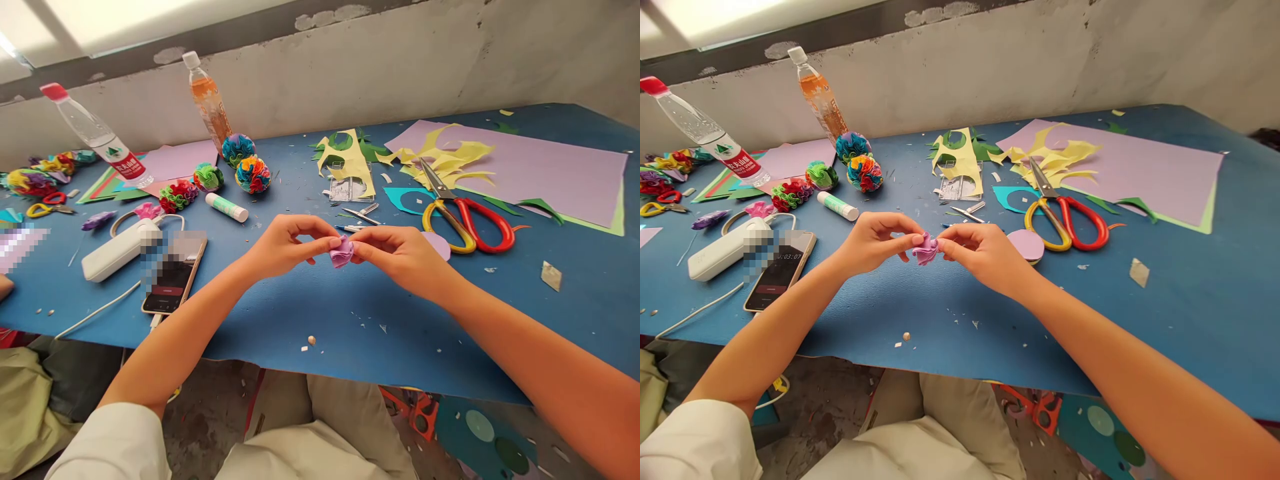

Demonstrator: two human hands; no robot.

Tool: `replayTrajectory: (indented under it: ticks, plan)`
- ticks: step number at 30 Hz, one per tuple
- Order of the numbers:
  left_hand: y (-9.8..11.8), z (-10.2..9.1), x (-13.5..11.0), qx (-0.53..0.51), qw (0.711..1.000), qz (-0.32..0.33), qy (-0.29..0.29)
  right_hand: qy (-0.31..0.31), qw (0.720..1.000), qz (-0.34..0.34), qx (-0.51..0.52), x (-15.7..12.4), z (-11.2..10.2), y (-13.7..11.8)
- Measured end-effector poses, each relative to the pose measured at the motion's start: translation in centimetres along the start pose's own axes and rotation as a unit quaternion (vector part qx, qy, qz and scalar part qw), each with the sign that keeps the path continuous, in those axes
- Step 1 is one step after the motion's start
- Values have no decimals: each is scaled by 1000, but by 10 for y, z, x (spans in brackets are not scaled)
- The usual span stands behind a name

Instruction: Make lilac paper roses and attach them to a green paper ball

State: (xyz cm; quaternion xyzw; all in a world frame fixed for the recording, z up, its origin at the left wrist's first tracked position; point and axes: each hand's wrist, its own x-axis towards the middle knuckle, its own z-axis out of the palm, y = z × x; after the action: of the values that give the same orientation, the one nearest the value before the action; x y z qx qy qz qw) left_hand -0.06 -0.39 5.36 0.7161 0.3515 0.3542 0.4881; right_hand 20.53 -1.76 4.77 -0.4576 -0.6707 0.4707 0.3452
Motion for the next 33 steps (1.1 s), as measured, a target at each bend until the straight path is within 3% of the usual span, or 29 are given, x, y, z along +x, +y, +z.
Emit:
replayTrajectory:
  ticks: [5,10,17,23,29,33]
  plan:
    - [-1,6,-2,42,999,5,-7,55,996,-42,-63,-3,4,0]
    - [-6,11,-2,43,999,10,9,60,997,-50,-25,-3,5,-5]
    - [-8,17,-1,60,991,88,84,53,997,-48,21,-4,4,-7]
    - [-9,17,-2,112,975,161,107,55,995,-66,-42,-5,3,-9]
    - [-11,16,-5,181,962,187,87,47,992,-66,-94,-6,5,-12]
    - [-16,16,-3,228,940,244,74,43,988,-84,-125,-7,6,-10]
